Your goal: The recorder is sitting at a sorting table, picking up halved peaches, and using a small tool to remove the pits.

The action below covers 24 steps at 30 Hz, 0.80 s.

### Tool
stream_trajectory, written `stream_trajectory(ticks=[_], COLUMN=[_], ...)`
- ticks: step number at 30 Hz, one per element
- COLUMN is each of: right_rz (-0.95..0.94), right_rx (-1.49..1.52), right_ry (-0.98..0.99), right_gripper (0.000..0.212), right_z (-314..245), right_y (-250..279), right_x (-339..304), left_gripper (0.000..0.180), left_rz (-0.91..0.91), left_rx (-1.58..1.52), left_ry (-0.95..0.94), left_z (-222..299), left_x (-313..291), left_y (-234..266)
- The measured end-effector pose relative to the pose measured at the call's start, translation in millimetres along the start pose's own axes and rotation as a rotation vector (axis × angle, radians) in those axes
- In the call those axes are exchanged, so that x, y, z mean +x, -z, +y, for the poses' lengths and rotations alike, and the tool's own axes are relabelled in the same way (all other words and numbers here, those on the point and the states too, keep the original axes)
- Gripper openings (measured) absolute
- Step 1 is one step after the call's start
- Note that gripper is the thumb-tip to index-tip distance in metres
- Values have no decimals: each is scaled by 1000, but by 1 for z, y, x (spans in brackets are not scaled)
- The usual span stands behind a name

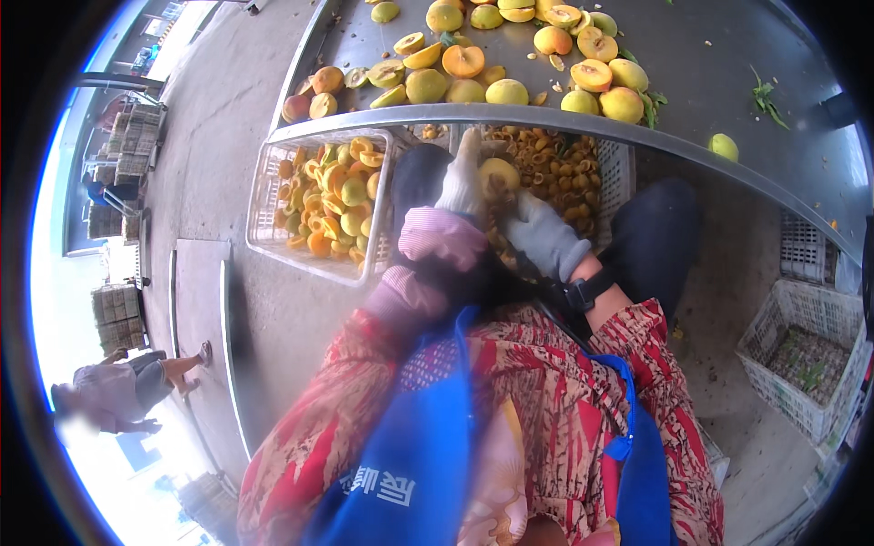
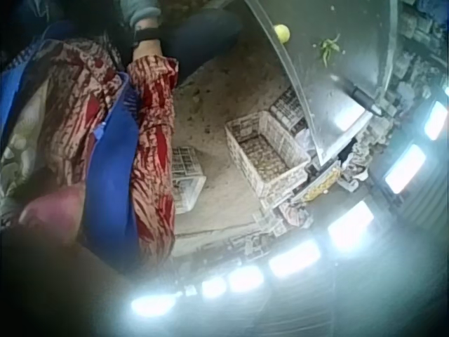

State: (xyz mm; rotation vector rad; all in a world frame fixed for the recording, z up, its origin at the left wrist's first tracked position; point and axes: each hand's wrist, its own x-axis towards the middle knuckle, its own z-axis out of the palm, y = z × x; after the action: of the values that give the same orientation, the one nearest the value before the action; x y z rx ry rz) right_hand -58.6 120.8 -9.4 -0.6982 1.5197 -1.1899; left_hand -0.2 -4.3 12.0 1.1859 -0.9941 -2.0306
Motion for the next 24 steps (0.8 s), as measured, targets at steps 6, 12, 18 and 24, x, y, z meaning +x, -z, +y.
stream_trajectory(ticks=[6,12,18,24], right_rz=[16,-237,22,-269], right_rx=[-275,18,-179,339], right_ry=[49,-225,105,-279], right_gripper=[31,31,24,16], right_z=[-5,-19,-12,-12], right_y=[2,12,1,16], right_x=[-1,-4,2,1], left_gripper=[58,59,63,63], left_rz=[90,-6,-24,-14], left_rx=[341,429,178,375], left_ry=[40,-78,-86,-66], left_z=[-1,-4,-4,-5], left_x=[-5,-5,-3,4], left_y=[3,3,2,3])
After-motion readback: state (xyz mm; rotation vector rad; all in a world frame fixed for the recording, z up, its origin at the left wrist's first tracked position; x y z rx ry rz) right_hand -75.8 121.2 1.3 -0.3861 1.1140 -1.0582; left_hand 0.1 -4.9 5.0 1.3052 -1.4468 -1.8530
